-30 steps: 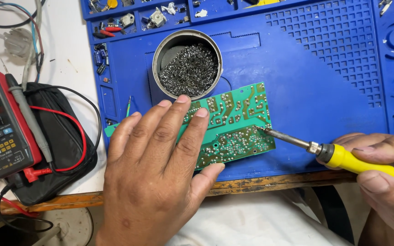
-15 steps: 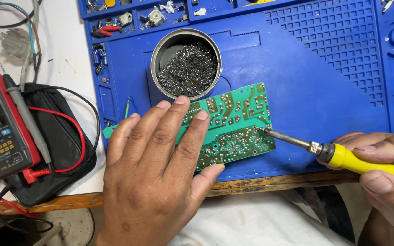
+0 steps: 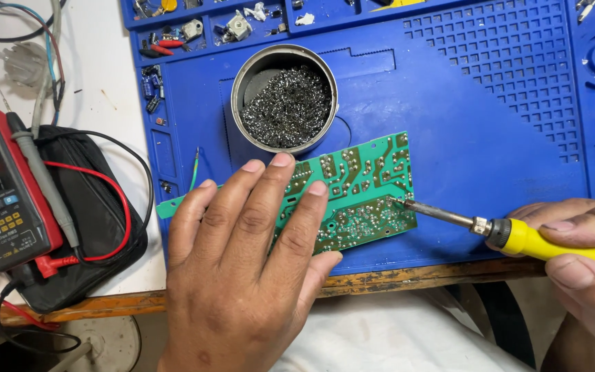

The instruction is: Desoldering components from a printed circuit board using a soldering iron and a desoldering pump on a repair bench.

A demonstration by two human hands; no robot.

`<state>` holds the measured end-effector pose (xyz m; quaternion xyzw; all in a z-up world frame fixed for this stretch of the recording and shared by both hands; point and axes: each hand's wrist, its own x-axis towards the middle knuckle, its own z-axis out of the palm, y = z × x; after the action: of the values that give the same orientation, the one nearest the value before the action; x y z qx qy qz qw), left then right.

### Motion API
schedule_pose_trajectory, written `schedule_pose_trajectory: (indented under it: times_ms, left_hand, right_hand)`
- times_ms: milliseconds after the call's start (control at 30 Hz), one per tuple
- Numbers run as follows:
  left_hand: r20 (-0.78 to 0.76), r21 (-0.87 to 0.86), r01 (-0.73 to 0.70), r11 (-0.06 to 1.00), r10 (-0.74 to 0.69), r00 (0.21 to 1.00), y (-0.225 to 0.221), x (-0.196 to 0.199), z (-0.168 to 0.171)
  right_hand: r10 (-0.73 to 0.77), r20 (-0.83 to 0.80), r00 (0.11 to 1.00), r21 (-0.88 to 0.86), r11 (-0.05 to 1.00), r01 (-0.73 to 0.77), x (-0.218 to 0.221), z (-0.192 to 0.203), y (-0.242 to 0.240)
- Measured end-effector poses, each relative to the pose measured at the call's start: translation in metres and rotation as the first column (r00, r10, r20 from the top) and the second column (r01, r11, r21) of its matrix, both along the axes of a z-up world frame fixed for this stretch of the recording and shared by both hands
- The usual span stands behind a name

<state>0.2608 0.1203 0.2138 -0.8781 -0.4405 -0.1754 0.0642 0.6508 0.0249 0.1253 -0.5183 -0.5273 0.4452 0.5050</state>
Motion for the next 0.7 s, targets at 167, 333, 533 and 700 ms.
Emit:
schedule_pose_trajectory:
  times_ms: [167, 333, 533, 700]
  left_hand:
    - [0.026, 0.059, -0.008, 0.998, 0.006, 1.000, -0.005, 0.005, -0.001]
    - [0.042, 0.072, -0.017, 0.997, 0.014, 0.999, -0.007, 0.007, -0.003]
    - [0.040, 0.084, -0.028, 0.996, 0.025, 0.999, -0.009, 0.008, -0.004]
    - [0.044, 0.106, -0.038, 0.994, 0.033, 0.998, -0.011, 0.010, -0.005]
  right_hand:
    - [-0.022, -0.041, 0.999, -0.175, 0.984, 0.015, 0.005, 0.016, -0.003]
    - [0.035, 0.047, 0.998, -0.164, 0.986, -0.026, 0.013, 0.022, 0.002]
    - [0.067, 0.057, 0.996, -0.133, 0.989, -0.059, 0.015, 0.023, 0.004]
    - [0.070, -0.002, 0.998, -0.137, 0.988, -0.070, 0.016, 0.021, 0.006]
